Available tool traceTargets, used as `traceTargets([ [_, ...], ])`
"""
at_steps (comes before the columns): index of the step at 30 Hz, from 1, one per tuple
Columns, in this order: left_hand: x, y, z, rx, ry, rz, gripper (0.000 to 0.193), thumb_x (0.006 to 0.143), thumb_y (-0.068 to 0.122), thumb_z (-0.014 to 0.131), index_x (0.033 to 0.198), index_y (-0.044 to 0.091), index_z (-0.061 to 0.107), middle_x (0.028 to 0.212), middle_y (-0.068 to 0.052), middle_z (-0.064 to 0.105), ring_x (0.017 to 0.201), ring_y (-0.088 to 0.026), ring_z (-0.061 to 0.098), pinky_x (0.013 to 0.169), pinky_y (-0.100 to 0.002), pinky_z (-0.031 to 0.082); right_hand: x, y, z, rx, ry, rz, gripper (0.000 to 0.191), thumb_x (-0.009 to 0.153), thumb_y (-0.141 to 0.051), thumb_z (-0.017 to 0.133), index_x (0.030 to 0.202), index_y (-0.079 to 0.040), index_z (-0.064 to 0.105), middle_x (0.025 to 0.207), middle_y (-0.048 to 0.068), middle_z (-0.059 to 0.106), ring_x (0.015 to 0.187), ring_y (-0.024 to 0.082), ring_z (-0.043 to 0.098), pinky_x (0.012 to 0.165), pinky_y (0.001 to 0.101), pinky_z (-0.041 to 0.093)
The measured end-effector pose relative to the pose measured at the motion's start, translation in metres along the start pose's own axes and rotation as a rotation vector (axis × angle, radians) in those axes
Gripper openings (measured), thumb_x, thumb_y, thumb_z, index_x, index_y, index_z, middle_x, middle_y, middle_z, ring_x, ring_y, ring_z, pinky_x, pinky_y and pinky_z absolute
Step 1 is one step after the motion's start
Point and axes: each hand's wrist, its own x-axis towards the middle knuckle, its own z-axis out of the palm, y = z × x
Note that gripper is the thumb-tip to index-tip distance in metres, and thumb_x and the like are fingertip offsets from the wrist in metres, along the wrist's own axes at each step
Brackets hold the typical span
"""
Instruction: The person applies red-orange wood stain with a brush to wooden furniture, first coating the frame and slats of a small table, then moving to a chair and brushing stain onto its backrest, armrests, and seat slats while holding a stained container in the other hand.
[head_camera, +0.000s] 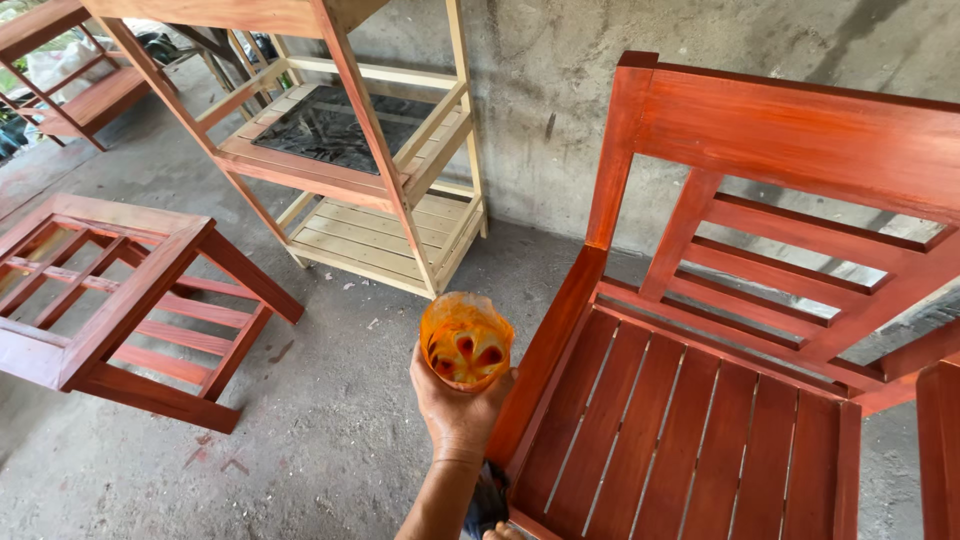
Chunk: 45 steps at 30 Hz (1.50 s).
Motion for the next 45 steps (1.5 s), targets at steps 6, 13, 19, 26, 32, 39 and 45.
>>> traceTargets([
  [6, -0.009, 0.011, -0.013, -0.026, -0.009, -0.099, 0.117, 0.049, 0.027, 0.099, 0.145, 0.007, 0.037, 0.135, -0.014, 0.046, 0.128, -0.028, 0.053, 0.110, -0.040, 0.047, -0.009, -0.010, 0.001, 0.068, 0.000, 0.034, 0.019, 0.067, 0.006, 0.074, 0.074, -0.010, 0.069, 0.081, 0.008, 0.069, 0.079, 0.025, 0.071, 0.070, 0.0374, 0.057],
  [13, -0.009, 0.016, -0.003, 0.007, 0.014, 0.004, 0.115, 0.047, 0.027, 0.100, 0.142, 0.004, 0.039, 0.133, -0.017, 0.051, 0.124, -0.031, 0.055, 0.106, -0.041, 0.048, 0.003, -0.018, -0.009, 0.104, 0.012, 0.030, 0.018, 0.068, 0.007, 0.074, 0.074, -0.009, 0.070, 0.078, 0.007, 0.070, 0.076, 0.023, 0.072, 0.068, 0.0355, 0.057],
  [19, 0.009, 0.022, 0.031, -0.051, 0.006, 0.055, 0.116, 0.045, 0.027, 0.100, 0.141, 0.001, 0.040, 0.132, -0.017, 0.052, 0.124, -0.030, 0.056, 0.106, -0.040, 0.048, 0.009, -0.039, -0.057, 0.107, 0.102, -0.020, 0.018, 0.069, 0.008, 0.075, 0.073, -0.009, 0.070, 0.075, 0.006, 0.071, 0.073, 0.022, 0.073, 0.067, 0.0338, 0.057],
  [26, 0.040, 0.016, 0.118, -0.391, -0.145, 0.030, 0.112, 0.051, 0.029, 0.097, 0.142, 0.001, 0.038, 0.134, -0.016, 0.054, 0.125, -0.029, 0.058, 0.107, -0.038, 0.050, -0.008, -0.081, -0.217, -0.267, 0.789, -0.626, 0.019, 0.072, 0.007, 0.073, 0.080, -0.009, 0.068, 0.077, 0.005, 0.070, 0.074, 0.020, 0.072, 0.068, 0.0322, 0.057],
  [32, 0.055, 0.014, 0.177, -0.175, -0.266, 0.055, 0.117, 0.046, 0.027, 0.102, 0.139, 0.001, 0.037, 0.128, -0.018, 0.051, 0.122, -0.031, 0.056, 0.105, -0.041, 0.049, 0.018, -0.090, -0.307, -0.647, 0.686, -0.368, 0.016, 0.077, 0.003, 0.070, 0.080, -0.011, 0.063, 0.085, 0.006, 0.061, 0.075, 0.028, 0.066, 0.065, 0.0413, 0.051],
  [39, 0.071, -0.001, 0.226, -0.220, -0.356, 0.067, 0.115, 0.044, 0.023, 0.102, 0.138, 0.002, 0.039, 0.128, -0.017, 0.054, 0.121, -0.032, 0.058, 0.104, -0.043, 0.049, 0.082, -0.049, -0.346, -0.808, 0.632, -0.189, 0.018, 0.078, 0.001, 0.068, 0.083, -0.014, 0.060, 0.091, 0.005, 0.062, 0.084, 0.031, 0.067, 0.066, 0.0442, 0.051],
  [45, 0.083, -0.015, 0.241, -0.234, -0.472, -0.008, 0.118, 0.045, 0.019, 0.101, 0.141, 0.004, 0.034, 0.128, -0.017, 0.050, 0.121, -0.030, 0.059, 0.104, -0.042, 0.052, 0.082, -0.055, -0.367, -0.785, 0.623, -0.101, 0.020, 0.078, 0.002, 0.069, 0.086, -0.013, 0.060, 0.096, 0.004, 0.063, 0.084, 0.029, 0.069, 0.067, 0.0444, 0.052],
])
